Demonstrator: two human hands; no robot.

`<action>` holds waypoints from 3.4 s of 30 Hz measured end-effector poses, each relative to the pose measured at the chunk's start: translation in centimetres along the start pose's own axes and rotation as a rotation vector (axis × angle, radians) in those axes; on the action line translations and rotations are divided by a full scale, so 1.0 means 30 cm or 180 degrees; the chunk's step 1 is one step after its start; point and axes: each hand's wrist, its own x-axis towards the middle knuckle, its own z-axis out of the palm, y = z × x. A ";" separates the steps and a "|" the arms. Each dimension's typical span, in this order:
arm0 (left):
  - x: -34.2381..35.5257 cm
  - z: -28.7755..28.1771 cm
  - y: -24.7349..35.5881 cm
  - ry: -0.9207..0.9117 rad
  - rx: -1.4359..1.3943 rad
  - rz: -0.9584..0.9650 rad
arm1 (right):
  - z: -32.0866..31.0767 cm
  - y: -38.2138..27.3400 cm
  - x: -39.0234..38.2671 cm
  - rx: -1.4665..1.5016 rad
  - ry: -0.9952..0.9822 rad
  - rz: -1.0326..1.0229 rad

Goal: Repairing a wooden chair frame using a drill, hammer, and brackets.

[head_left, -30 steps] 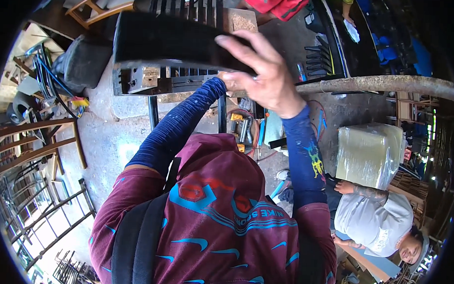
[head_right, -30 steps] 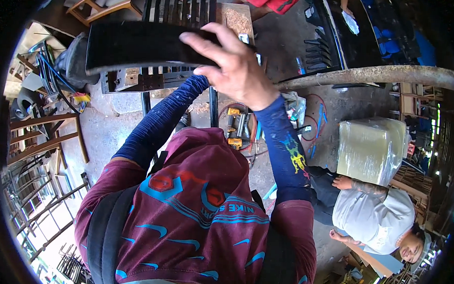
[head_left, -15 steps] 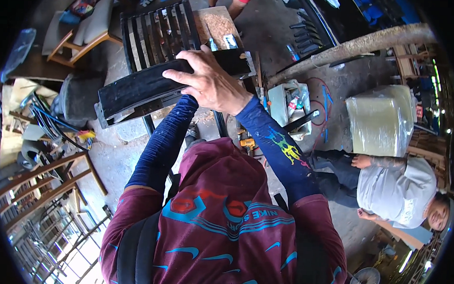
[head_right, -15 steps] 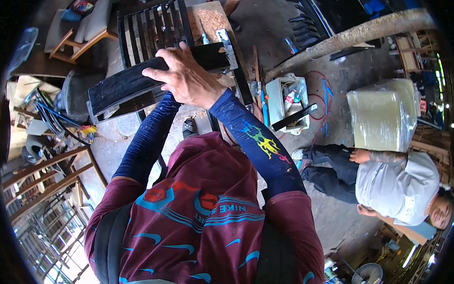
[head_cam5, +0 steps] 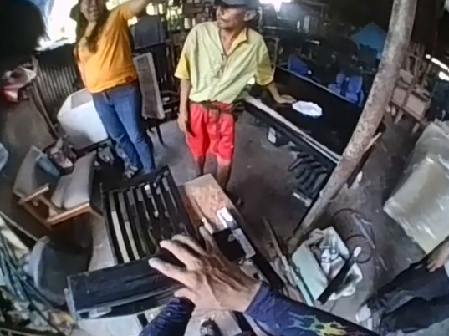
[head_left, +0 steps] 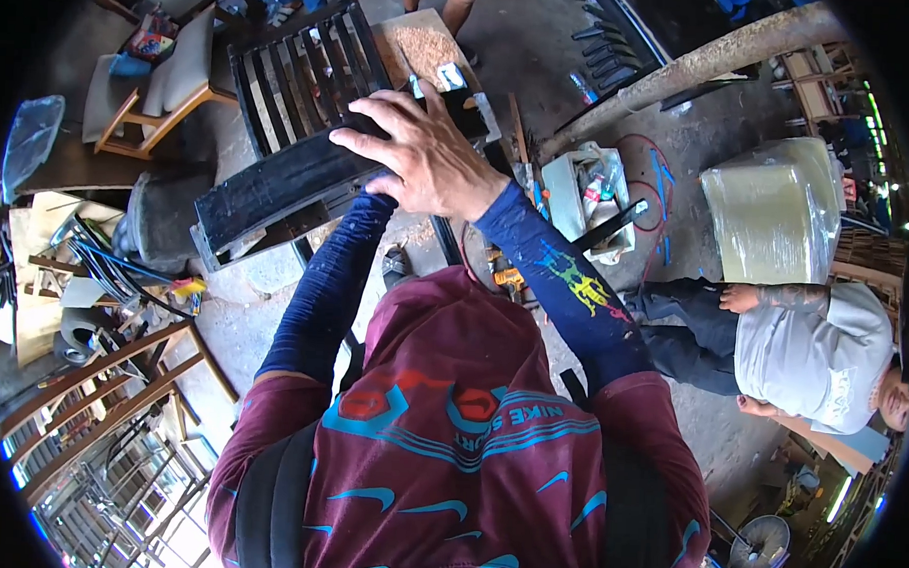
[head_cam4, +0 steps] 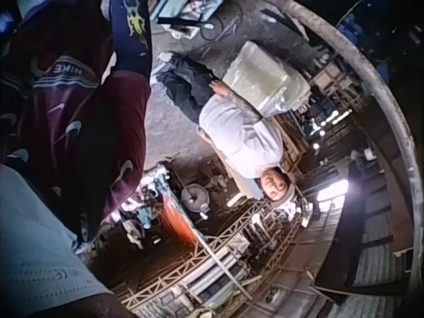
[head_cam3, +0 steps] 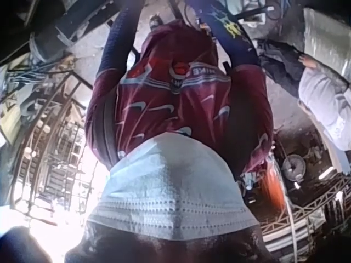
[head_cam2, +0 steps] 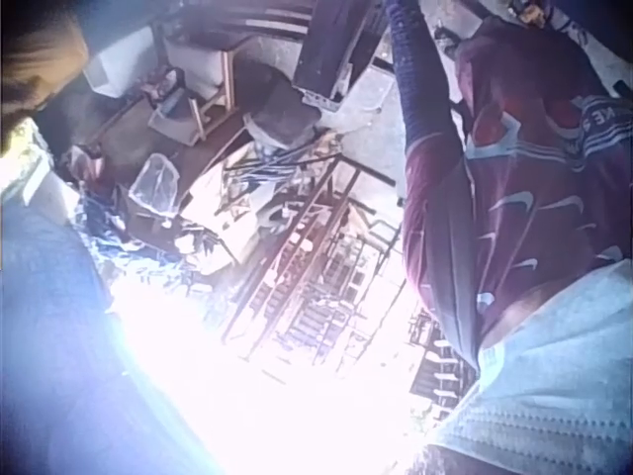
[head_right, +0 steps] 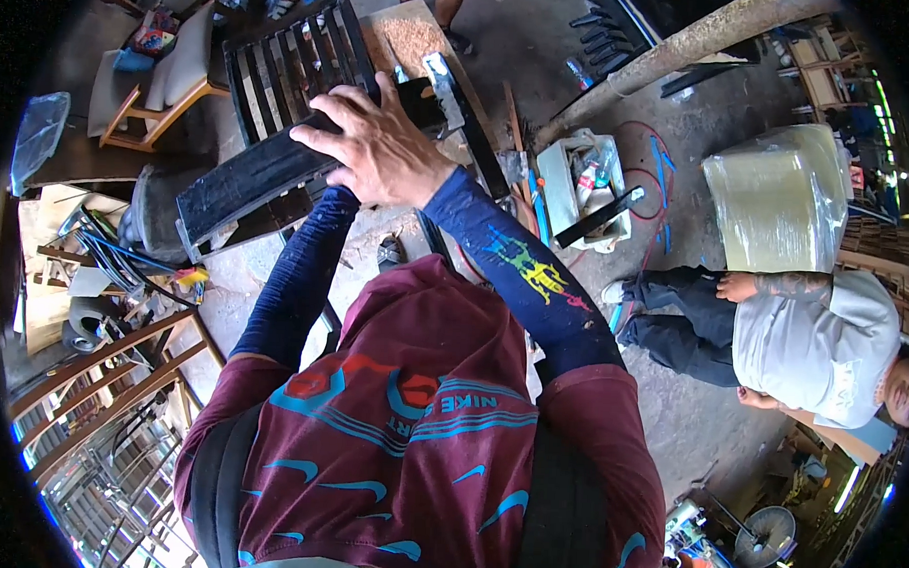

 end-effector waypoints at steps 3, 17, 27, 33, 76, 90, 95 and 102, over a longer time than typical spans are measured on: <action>0.016 0.021 -0.003 0.0237 0.0284 0.0269 | -0.082 0.042 -0.034 -0.0021 0.0267 0.0080; 0.035 0.003 0.043 -0.0286 0.0424 0.0199 | -0.135 0.287 -0.069 0.0130 -0.0791 0.0247; 0.310 -0.117 0.002 -0.0090 -0.0829 0.0479 | -0.162 0.282 -0.023 0.0288 -0.0662 -0.0189; 0.110 -0.001 -0.005 -0.0863 -0.0097 -0.0259 | -0.173 0.282 -0.012 0.0416 -0.0921 0.0001; 0.009 0.007 0.044 -0.0735 -0.0676 -0.0274 | -0.174 0.286 -0.071 0.0391 -0.0488 -0.0216; 0.012 0.015 0.046 -0.0369 -0.0347 0.0268 | -0.198 0.402 -0.262 0.0832 0.0828 0.1114; 0.003 0.019 0.076 -0.0731 -0.1675 -0.1660 | 0.065 0.321 -0.451 0.1084 -0.0231 0.1916; -0.001 0.014 0.029 -0.1217 -0.1789 -0.2021 | 0.149 0.298 -0.455 0.1248 0.0704 0.1745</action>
